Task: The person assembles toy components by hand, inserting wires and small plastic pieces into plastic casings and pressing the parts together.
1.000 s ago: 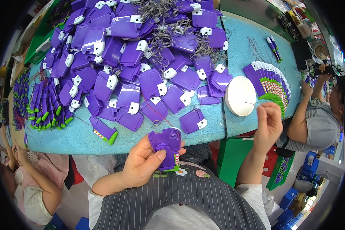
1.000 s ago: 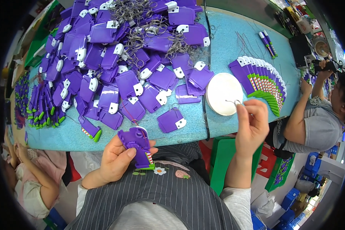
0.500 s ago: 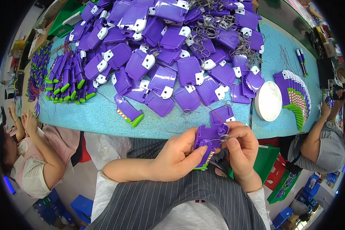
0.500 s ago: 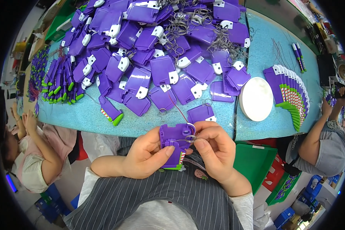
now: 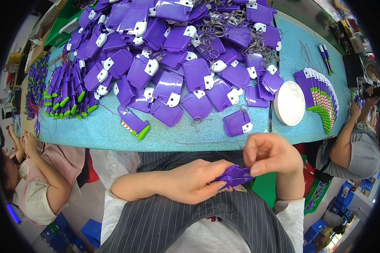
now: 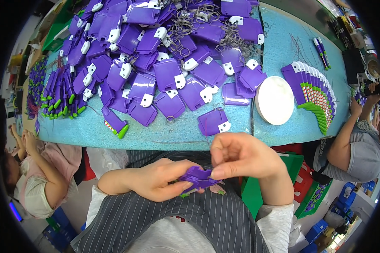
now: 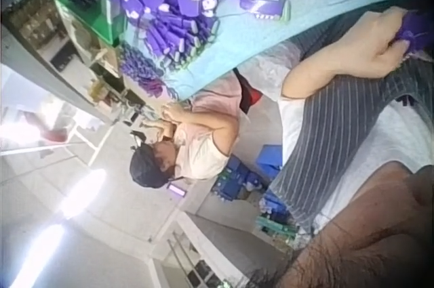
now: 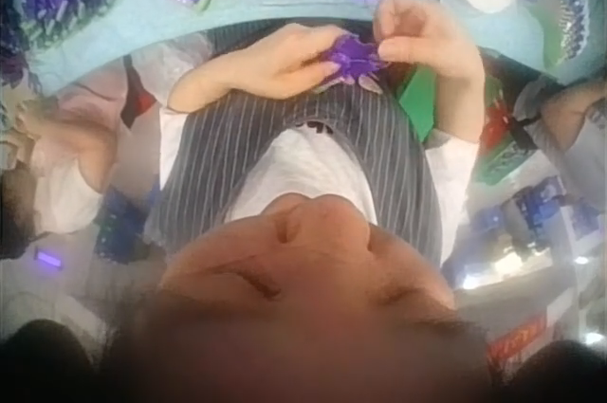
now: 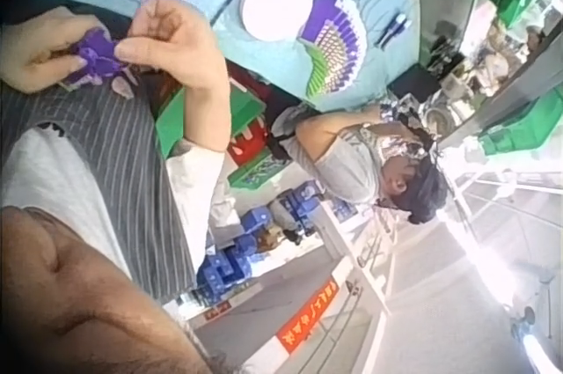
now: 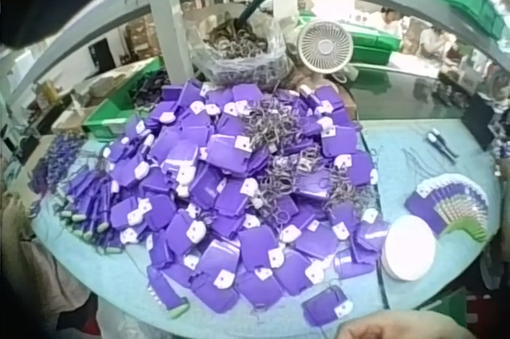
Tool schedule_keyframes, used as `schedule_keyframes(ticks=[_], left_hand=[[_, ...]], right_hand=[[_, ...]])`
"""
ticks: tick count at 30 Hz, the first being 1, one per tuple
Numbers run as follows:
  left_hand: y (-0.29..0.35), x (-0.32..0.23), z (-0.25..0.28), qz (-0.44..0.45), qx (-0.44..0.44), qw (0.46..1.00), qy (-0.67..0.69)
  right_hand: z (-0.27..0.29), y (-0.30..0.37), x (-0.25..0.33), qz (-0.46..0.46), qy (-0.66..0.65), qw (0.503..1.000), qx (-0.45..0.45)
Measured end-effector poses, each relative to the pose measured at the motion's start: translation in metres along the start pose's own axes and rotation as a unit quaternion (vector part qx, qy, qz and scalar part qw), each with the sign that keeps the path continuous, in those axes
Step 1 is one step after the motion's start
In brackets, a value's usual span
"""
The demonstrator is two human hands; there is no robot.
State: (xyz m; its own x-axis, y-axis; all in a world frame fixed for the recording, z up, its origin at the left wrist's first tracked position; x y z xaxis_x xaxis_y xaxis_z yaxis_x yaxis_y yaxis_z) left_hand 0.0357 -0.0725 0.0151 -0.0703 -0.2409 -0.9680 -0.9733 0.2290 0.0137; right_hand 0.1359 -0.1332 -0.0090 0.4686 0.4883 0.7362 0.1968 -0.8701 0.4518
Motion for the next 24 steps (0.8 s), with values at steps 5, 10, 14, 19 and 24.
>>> schedule_keyframes(ticks=[5, 10, 14, 19, 24], left_hand=[[0.019, 0.021, 0.018, -0.038, -0.257, 0.917, 0.301], [0.026, -0.006, 0.026, -0.092, -0.353, 0.887, -0.284], [0.029, 0.003, 0.03, -0.11, -0.371, 0.898, -0.208], [0.024, 0.03, 0.029, -0.117, -0.341, 0.926, 0.111], [0.028, 0.033, 0.027, -0.104, -0.273, 0.94, 0.178]], right_hand=[[0.009, -0.004, 0.002, 0.24, -0.008, 0.951, -0.193], [-0.021, -0.007, 0.018, 0.33, 0.328, 0.83, -0.307], [-0.024, -0.011, 0.014, 0.328, 0.338, 0.823, -0.317], [-0.022, -0.029, -0.011, 0.32, 0.086, 0.894, -0.302], [-0.02, -0.033, -0.017, 0.264, 0.103, 0.929, -0.237]])
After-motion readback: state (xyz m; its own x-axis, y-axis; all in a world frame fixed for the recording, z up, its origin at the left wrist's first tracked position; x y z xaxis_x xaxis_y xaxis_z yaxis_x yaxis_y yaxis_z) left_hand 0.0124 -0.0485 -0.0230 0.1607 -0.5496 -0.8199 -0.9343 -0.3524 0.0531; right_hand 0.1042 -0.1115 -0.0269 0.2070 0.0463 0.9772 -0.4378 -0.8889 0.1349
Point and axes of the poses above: each hand's wrist, its own y-axis away from the middle knuckle, its own z-axis out of the back of the hand, x = y × z, the point moved 8 cm from there along -y, towards the middle knuckle, and after that the axes turned 4 degrees about y, right-handed, at the moved point
